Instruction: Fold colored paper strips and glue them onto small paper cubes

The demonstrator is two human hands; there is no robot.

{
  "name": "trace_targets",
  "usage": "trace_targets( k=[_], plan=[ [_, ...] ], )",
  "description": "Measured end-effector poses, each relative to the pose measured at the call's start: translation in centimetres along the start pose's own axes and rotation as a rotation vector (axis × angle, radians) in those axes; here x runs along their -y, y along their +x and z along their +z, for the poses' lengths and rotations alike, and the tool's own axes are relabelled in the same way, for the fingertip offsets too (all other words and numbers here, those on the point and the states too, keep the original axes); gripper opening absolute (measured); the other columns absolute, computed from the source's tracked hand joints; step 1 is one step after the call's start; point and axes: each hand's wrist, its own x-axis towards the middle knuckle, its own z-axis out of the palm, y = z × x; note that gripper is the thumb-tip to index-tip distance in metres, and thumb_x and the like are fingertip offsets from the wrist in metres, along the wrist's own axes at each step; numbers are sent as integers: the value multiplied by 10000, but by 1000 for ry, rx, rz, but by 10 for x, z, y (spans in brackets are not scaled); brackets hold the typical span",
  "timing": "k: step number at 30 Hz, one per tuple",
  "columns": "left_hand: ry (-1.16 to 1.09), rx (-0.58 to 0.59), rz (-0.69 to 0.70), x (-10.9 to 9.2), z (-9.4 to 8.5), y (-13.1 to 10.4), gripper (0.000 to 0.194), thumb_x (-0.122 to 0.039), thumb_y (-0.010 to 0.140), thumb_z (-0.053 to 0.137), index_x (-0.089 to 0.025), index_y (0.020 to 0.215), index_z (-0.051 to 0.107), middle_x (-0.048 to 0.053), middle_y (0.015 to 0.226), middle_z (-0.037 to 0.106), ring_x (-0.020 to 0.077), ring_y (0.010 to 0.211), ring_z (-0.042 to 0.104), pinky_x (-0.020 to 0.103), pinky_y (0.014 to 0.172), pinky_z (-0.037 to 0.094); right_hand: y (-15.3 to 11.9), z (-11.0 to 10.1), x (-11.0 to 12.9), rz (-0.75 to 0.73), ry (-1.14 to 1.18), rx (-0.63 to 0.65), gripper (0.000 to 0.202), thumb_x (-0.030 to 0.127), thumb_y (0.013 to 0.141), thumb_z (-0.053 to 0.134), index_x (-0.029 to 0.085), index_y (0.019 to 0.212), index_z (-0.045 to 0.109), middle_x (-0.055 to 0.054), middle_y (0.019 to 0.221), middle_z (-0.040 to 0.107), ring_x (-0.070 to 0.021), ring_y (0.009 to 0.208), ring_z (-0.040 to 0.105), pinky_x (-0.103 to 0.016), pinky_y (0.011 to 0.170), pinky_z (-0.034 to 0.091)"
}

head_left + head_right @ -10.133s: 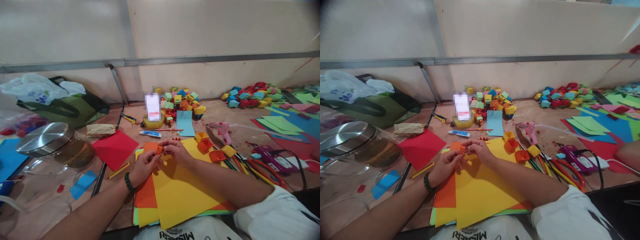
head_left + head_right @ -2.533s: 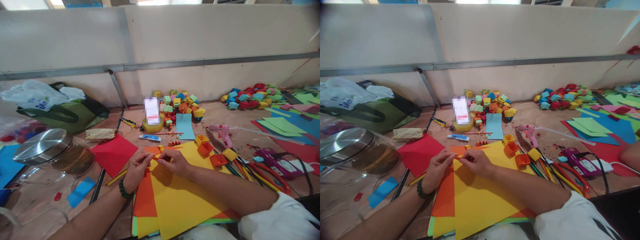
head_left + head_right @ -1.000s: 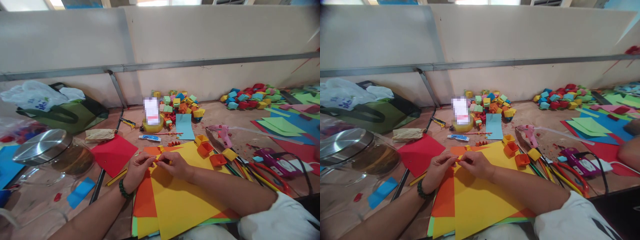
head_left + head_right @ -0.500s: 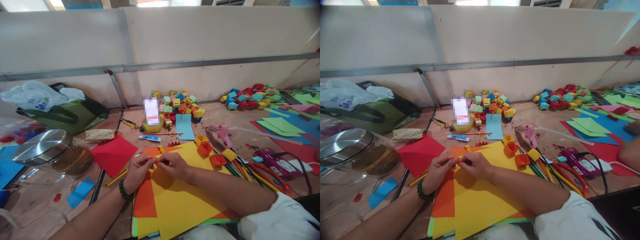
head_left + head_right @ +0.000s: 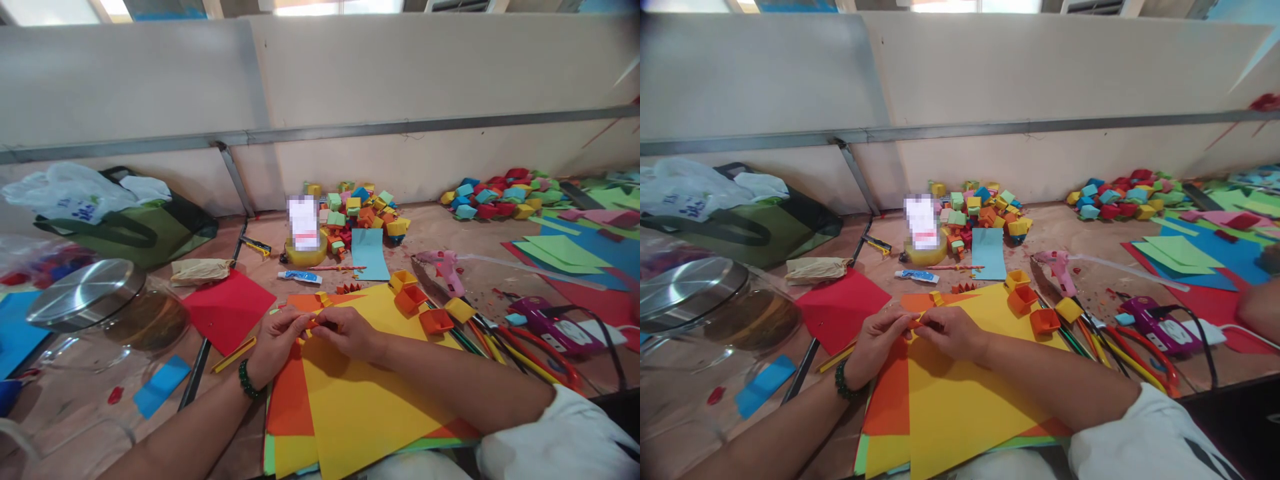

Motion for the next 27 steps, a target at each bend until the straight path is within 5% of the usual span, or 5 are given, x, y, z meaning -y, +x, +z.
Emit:
trace_targets(
  k=[5,9,19,24,27],
  plan=[
    [29,7,35,0,0,-1,362,-472,799,647,-176,601,709,16,528,592,122,536,541,219,541,445,-1,0,1,-34,-6,-7,291,353,905,512,170,697,601,12,594,558,-86,524,429,-204,508,336],
    [-62,26,-29,0,1,-3,342,-509,777,662,-180,776,752,33,682,660,126,557,576,235,548,481,-2,-1,3,-45,5,-3,291,361,919,497,175,738,628,-5,634,593,-98,558,466,-213,542,362],
    [71,2,92,0,1,-1,379,-470,823,628,-166,607,696,22,569,610,129,589,564,224,587,465,1,2,-2,-37,27,45,370,457,903,527,163,685,584,37,558,475,-81,504,376,-207,490,295],
    [-20,35,12,1,1,-3,392,-539,775,658,-154,766,727,29,685,646,117,562,564,223,537,475,-2,0,-1,-50,1,36,353,417,931,495,170,704,604,6,609,565,-90,533,442,-204,517,336],
    [24,48,55,2,0,-2,393,-523,796,646,-155,669,703,27,625,622,123,586,559,222,559,466,-1,0,1,-63,33,17,353,422,930,491,175,704,603,9,600,561,-88,519,430,-204,508,330]
  ],
)
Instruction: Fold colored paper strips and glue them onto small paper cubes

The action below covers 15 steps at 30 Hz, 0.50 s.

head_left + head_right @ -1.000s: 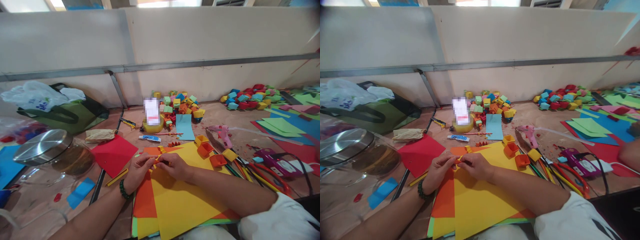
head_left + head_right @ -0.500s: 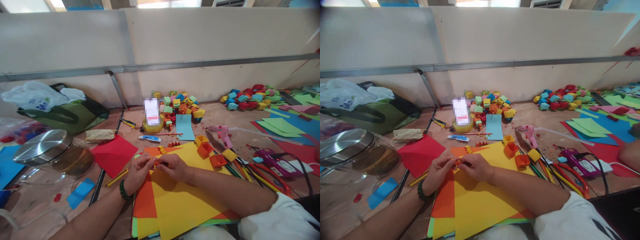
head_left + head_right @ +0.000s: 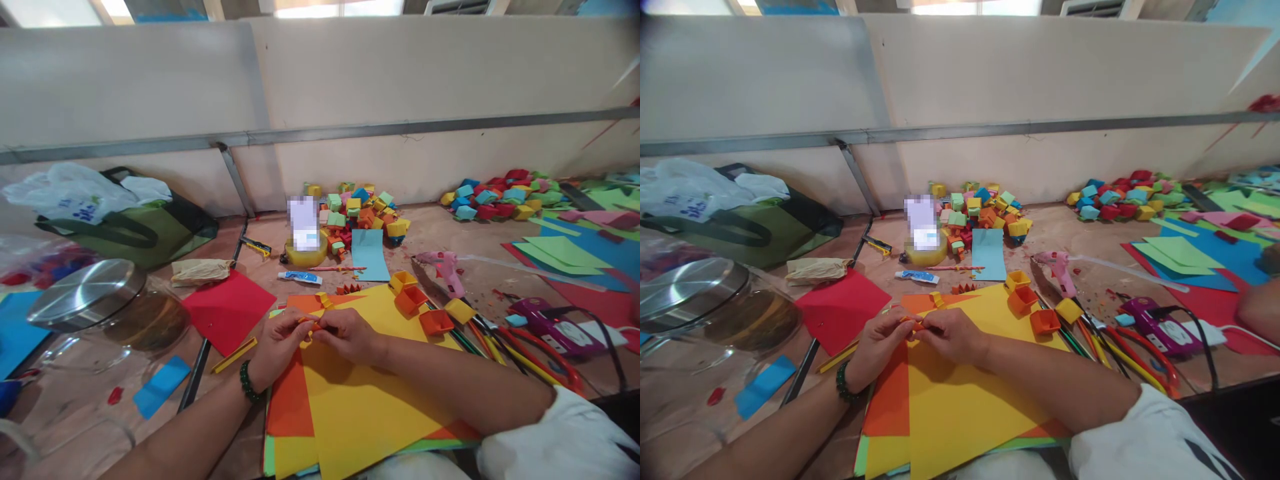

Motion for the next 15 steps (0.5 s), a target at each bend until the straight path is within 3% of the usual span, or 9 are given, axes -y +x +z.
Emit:
trace_targets(
  k=[5,9,12,15],
  plan=[
    [34,3,14,3,0,3,404,-523,812,623,-161,641,677,20,594,603,122,574,540,220,545,444,1,1,-4,29,-8,-1,458,505,906,502,173,590,504,41,527,452,-73,481,349,-210,479,277],
    [39,7,-20,4,1,5,401,-512,824,599,-163,632,641,5,590,587,115,563,528,219,545,435,1,-2,-11,80,-58,54,449,517,923,479,161,680,601,24,571,517,-82,517,406,-212,510,295],
    [28,-1,-59,6,1,5,406,-510,816,595,-167,598,595,-14,551,541,111,538,512,220,529,423,3,-8,-6,184,-231,76,401,458,956,451,166,789,669,-11,651,612,-102,572,490,-219,545,309],
    [-16,0,-118,9,1,5,399,-520,788,612,-170,601,574,-23,533,518,110,519,498,221,507,405,4,-19,17,273,-529,181,350,402,940,501,171,730,660,-33,655,638,-123,584,517,-241,546,274]
  ],
)
